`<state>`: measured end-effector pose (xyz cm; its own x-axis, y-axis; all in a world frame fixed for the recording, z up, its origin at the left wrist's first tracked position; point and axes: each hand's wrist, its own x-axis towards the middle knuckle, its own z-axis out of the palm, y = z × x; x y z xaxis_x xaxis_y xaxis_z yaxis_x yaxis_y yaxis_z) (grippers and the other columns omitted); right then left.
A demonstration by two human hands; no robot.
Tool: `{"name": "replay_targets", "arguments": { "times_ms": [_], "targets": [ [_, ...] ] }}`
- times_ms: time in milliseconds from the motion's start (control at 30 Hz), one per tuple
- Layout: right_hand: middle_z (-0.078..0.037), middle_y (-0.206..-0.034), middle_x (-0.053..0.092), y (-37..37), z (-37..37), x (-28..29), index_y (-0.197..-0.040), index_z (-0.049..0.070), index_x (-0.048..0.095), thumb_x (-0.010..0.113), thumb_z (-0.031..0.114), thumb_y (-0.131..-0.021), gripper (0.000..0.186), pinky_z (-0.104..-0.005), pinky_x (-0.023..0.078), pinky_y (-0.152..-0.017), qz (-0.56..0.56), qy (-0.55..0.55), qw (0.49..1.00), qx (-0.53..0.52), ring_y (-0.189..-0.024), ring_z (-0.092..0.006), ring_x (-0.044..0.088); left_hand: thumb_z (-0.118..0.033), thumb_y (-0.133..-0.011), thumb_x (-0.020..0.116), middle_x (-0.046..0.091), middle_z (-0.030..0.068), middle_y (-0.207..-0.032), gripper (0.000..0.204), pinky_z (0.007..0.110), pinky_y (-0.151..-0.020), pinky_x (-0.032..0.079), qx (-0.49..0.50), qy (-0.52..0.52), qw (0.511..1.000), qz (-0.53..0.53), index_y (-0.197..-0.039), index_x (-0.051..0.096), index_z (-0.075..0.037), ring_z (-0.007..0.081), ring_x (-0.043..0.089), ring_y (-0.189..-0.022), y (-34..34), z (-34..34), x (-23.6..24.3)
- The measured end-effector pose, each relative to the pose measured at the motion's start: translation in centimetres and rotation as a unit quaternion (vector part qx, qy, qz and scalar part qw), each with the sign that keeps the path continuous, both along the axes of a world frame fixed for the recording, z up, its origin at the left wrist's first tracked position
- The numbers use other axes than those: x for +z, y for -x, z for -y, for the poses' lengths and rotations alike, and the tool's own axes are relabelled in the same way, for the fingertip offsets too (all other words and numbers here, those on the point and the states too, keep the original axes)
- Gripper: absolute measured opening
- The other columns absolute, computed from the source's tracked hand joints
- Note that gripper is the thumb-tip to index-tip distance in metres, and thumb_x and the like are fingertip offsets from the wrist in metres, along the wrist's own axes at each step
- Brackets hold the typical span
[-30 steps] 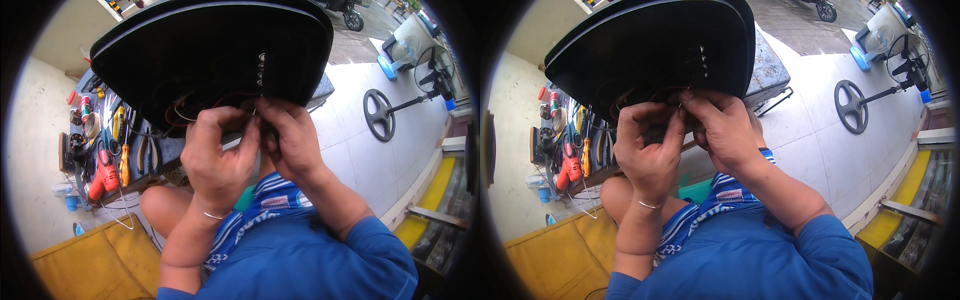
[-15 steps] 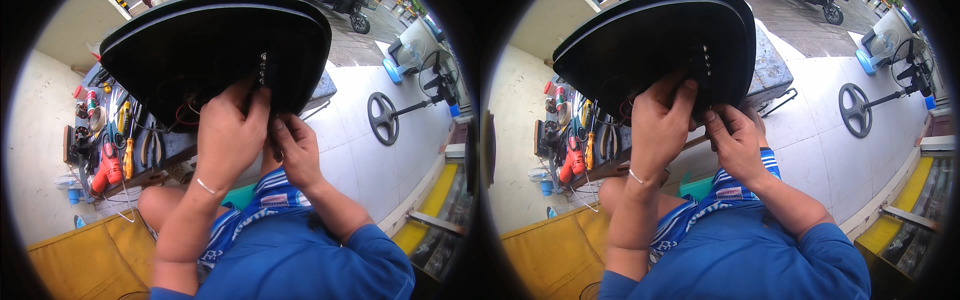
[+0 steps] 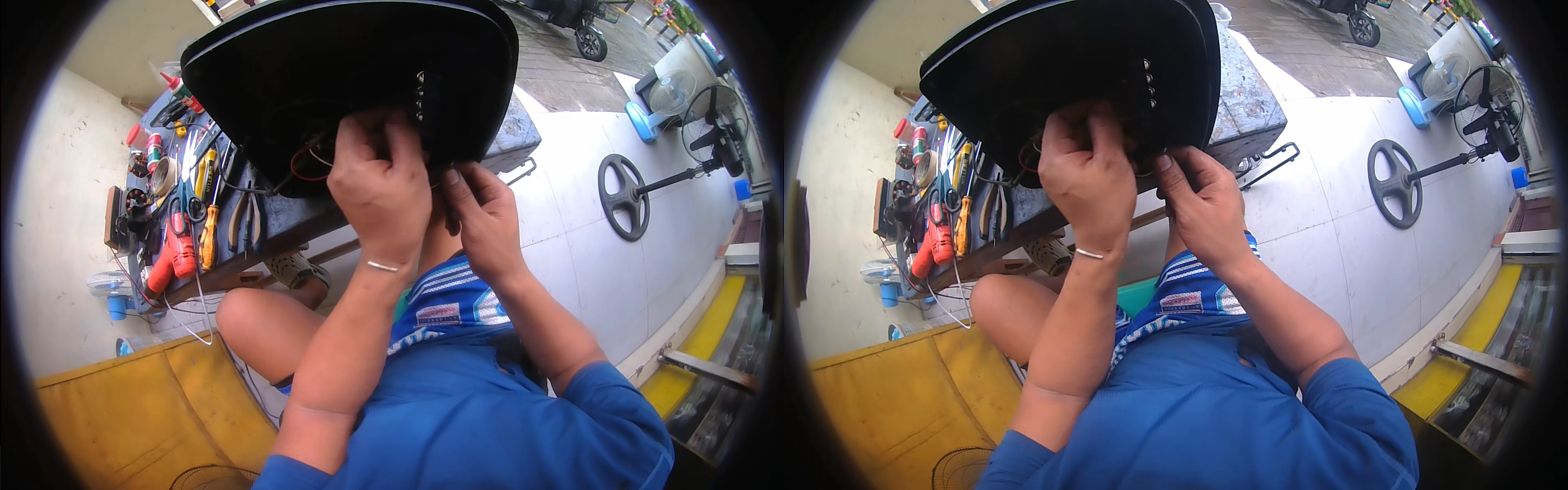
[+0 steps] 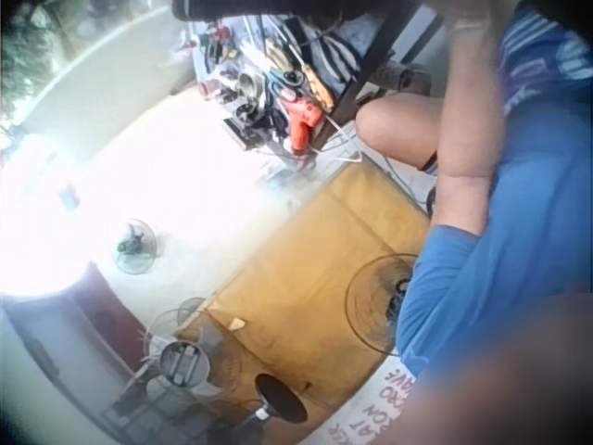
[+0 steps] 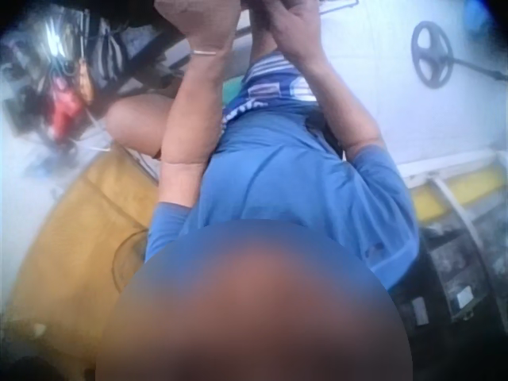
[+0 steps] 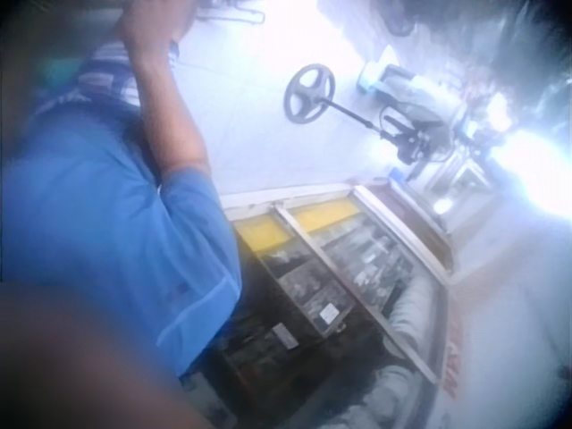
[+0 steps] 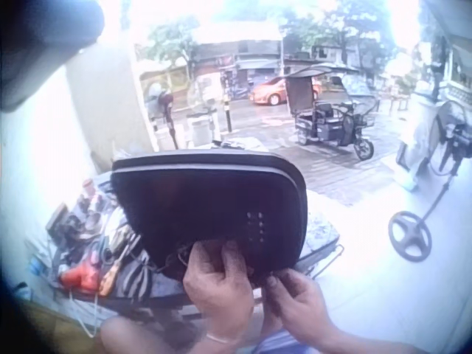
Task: The person strips wire ends with pliers, connects wires to a black device, and secures a cover using a cordless drill. They also test the device by pressing buttons and repositioning it on the workbench.
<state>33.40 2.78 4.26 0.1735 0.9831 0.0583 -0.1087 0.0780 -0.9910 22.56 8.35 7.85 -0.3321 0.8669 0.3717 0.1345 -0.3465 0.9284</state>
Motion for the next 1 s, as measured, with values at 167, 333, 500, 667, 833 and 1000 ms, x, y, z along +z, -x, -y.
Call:
{"name": "replay_targets", "arguments": {
  "times_ms": [167,333,500,667,833,1000],
  "targets": [
    [0.000,-0.079,0.064,-0.3,-0.1,0.6,-0.112,0.002,0.073,0.064,0.030,-0.112,0.029,-0.0229,0.043,-0.061,0.013,0.013,1.000,0.020,-0.068,-0.0057,0.055,-0.024,-0.112,0.063,0.058,-0.0014,-0.066,0.024,0.020,-0.050,0.044,-0.026,0.059,0.998,0.020,-0.102,0.066,-0.002,0.0038,0.055,-0.052,6.4,2.9,1.7],
    [0.000,-0.077,0.064,0.4,-1.0,0.5,-0.110,0.003,0.073,0.063,0.030,-0.113,0.029,-0.0229,0.044,-0.061,-0.024,0.006,0.999,0.043,-0.067,-0.0060,0.055,-0.009,-0.105,0.069,0.057,-0.0022,-0.068,0.011,0.022,-0.056,0.047,-0.010,-0.039,0.990,-0.134,-0.113,0.071,-0.002,0.0055,0.056,-0.057,8.5,2.7,2.0],
    [0.000,-0.080,0.066,1.1,-1.4,-0.3,-0.109,0.003,0.075,0.065,0.031,-0.111,0.030,-0.0234,0.045,-0.061,-0.040,-0.003,0.998,0.042,-0.070,-0.0057,0.056,-0.010,-0.094,0.069,0.078,0.0175,-0.088,0.044,0.043,-0.070,0.060,-0.171,-0.029,0.913,-0.370,-0.138,0.068,-0.011,0.0366,0.075,-0.071,6.9,2.2,2.6],
    [-0.001,-0.080,0.066,1.1,-0.9,-0.9,-0.110,0.001,0.074,0.065,0.030,-0.111,0.030,-0.0241,0.044,-0.062,-0.022,-0.015,0.999,0.028,-0.071,-0.0062,0.056,-0.014,-0.094,0.067,0.077,0.0245,-0.093,0.052,0.046,-0.073,0.059,-0.167,0.045,0.895,-0.412,-0.145,0.064,-0.011,0.0411,0.075,-0.078,5.2,0.3,2.5],
    [-0.002,-0.079,0.067,0.3,-0.8,-1.0,-0.112,0.001,0.073,0.065,0.033,-0.111,0.033,-0.0251,0.046,-0.063,0.014,-0.002,1.000,0.022,-0.072,-0.0074,0.058,-0.015,-0.094,0.067,0.076,0.0241,-0.089,0.042,0.051,-0.072,0.058,-0.153,0.076,0.898,-0.406,-0.136,0.067,-0.010,0.0462,0.074,-0.080,4.8,0.0,2.2],
    [-0.002,-0.079,0.067,0.3,-0.9,-0.3,-0.113,0.000,0.074,0.065,0.035,-0.111,0.035,-0.0257,0.046,-0.063,0.023,-0.002,0.999,0.022,-0.072,-0.0078,0.058,-0.013,-0.094,0.071,0.076,0.0202,-0.083,0.034,0.044,-0.069,0.059,-0.135,0.100,0.904,-0.393,-0.128,0.066,-0.007,0.0383,0.076,-0.073,4.8,0.7,2.4]
  ]
}}
